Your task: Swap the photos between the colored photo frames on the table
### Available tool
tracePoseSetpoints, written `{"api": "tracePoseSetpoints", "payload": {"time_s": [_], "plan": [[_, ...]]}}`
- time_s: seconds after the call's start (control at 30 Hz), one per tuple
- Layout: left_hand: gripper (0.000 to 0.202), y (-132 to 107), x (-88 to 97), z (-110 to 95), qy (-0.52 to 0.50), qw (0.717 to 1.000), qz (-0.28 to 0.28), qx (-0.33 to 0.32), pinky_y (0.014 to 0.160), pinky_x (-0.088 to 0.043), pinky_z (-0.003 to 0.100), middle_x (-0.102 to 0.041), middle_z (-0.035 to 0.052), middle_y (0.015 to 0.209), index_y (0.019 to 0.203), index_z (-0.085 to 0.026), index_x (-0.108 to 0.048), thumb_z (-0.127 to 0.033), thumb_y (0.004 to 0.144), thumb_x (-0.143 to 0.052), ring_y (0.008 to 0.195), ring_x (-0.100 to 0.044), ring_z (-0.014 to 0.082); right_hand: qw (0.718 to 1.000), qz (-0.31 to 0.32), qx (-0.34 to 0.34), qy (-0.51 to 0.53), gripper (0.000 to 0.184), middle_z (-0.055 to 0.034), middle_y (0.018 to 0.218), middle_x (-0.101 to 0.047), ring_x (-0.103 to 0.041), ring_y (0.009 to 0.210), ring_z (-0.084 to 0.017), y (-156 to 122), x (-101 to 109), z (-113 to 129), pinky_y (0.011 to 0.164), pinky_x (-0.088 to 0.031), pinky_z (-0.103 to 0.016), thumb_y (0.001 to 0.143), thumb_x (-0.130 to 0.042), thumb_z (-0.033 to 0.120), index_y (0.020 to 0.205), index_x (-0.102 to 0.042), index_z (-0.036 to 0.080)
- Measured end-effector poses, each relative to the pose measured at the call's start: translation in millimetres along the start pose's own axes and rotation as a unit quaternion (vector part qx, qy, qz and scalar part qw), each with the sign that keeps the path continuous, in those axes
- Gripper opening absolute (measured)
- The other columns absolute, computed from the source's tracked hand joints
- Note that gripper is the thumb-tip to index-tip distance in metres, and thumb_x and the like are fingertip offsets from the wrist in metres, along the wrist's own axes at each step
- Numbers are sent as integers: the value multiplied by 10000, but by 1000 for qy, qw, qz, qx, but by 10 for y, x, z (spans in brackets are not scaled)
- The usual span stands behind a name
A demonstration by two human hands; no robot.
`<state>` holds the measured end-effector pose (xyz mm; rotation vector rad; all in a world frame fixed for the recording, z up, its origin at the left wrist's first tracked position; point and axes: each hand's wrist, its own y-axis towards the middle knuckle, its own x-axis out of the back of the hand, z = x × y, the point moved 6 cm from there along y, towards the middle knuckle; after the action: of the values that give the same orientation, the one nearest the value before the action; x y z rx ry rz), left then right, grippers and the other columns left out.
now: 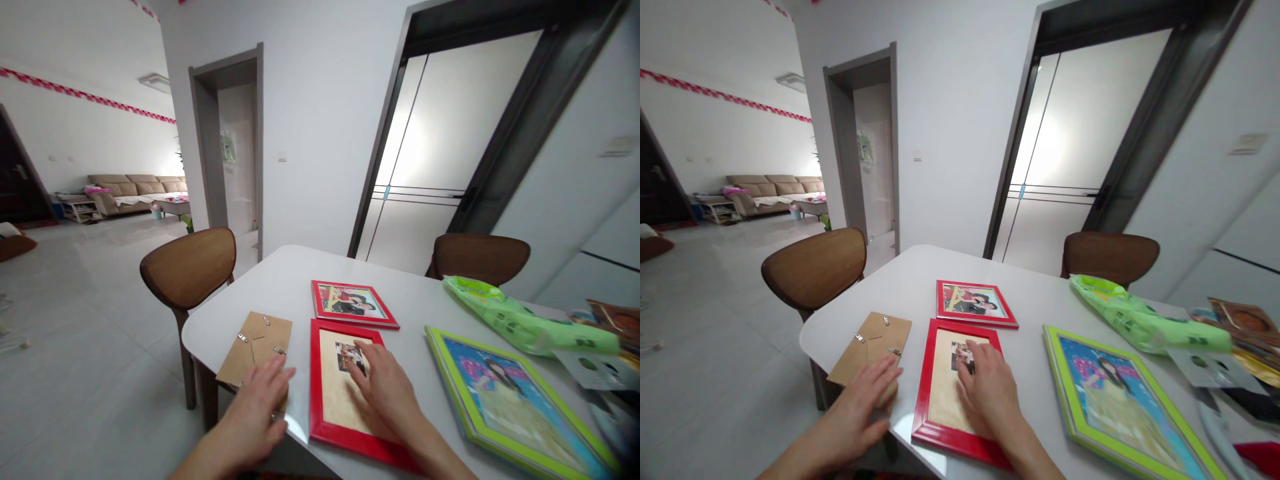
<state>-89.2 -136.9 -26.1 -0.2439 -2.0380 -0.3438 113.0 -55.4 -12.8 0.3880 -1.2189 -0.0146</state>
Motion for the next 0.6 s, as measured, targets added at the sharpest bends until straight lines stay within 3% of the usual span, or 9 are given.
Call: {"api": "tracePoseSetpoints", "payload": {"time_s": [0.13, 0.2, 0.3, 0.37, 0.43, 0.6], "plan": [[610, -155, 231, 764, 61, 989, -62, 121, 976, -240, 427, -384, 94, 1290, 1154, -197, -461, -98, 557, -542, 1192, -321, 242, 989, 50, 103, 98, 379, -104, 1010, -556, -477, 942, -222, -113, -181, 782, 824, -334, -341, 764, -423, 360, 1086, -510, 181], [535, -175, 262, 941, 66, 987, -88, 117, 948, -295, 405, -458, 81, 1230, 1096, -209, -509, -87, 576, -538, 1133, -400, 230, 984, 62, 124, 110, 436, -94, 972, -557, -474, 913, -234, -159, -339, 1123, 803, -336, -362, 705, -495, 412, 1089, -499, 204], [454, -179, 264, 1010, 65, 988, -107, 88, 890, -370, 379, -524, 71, 1154, 1028, -224, -555, -84, 596, -541, 1054, -471, 224, 984, 75, 117, 110, 469, -91, 951, -533, -459, 889, -253, -172, -547, 1421, 768, -349, -388, 585, -605, 372, 1014, -520, 204], [381, -184, 283, 972, 62, 990, -107, 74, 853, -405, 360, -554, 76, 1106, 987, -222, -582, -114, 622, -559, 1008, -504, 227, 982, 72, 112, 137, 441, -89, 959, -513, -450, 895, -244, -157, -556, 1474, 759, -365, -374, 577, -594, 282, 1005, -519, 203], [308, -180, 342, 841, 55, 990, -115, 52, 835, -421, 353, -570, 79, 1070, 972, -227, -595, -182, 668, -575, 978, -520, 227, 975, 55, 117, 181, 467, -88, 986, -493, -443, 916, -227, -154, -429, 1419, 777, -372, -349, 591, -556, 220, 1054, -498, 202], [307, -25, 380, 106, 47, 993, -105, -33, 839, -417, 361, -537, 76, 1090, 969, -231, -583, -292, 673, -638, 997, -479, 238, 966, 29, 132, 222, 445, -77, 1037, -474, -427, 986, -210, -299, 64, 843, 877, -344, -339, 606, -500, 184, 1050, -518, 208]]}}
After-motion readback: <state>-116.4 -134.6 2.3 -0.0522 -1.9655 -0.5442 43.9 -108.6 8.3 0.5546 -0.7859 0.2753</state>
